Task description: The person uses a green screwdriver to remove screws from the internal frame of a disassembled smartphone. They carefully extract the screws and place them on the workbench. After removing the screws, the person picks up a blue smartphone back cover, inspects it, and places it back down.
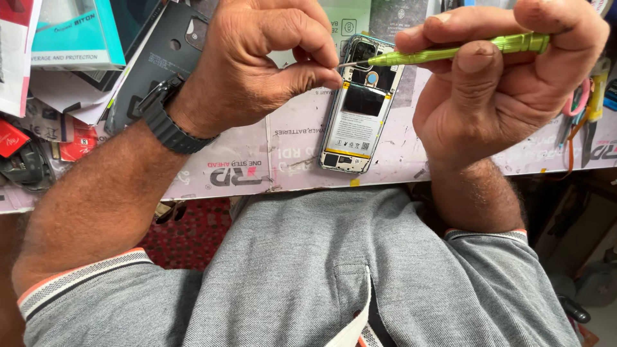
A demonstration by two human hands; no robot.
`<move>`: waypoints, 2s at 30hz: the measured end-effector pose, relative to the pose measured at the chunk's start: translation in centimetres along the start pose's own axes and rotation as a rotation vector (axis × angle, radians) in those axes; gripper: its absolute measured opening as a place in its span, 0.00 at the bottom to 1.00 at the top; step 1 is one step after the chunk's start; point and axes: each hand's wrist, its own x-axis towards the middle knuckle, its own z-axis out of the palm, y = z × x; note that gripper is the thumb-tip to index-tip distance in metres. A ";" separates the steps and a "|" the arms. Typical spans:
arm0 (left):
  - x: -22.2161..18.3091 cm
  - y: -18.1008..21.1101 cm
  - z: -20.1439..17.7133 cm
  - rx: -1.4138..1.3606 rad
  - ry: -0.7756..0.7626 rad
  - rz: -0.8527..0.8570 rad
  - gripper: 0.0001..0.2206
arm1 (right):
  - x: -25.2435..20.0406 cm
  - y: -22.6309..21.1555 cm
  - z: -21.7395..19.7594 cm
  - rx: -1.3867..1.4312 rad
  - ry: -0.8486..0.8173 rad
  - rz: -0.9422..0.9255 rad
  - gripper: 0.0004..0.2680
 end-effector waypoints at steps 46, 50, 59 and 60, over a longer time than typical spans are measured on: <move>-0.2 -0.1 0.4 0.366 0.056 0.122 0.12 | 0.7 1.6 0.1 -0.003 -0.081 -0.065 0.11; -0.3 -0.2 0.4 0.389 0.062 0.117 0.12 | 0.5 1.4 0.2 -0.014 -0.078 -0.053 0.11; -0.1 -0.3 0.6 0.432 0.068 0.038 0.13 | 0.5 1.4 0.1 0.007 -0.069 -0.041 0.12; 0.2 -0.3 0.7 0.435 0.058 0.006 0.15 | 0.6 1.3 0.0 0.010 -0.058 -0.048 0.12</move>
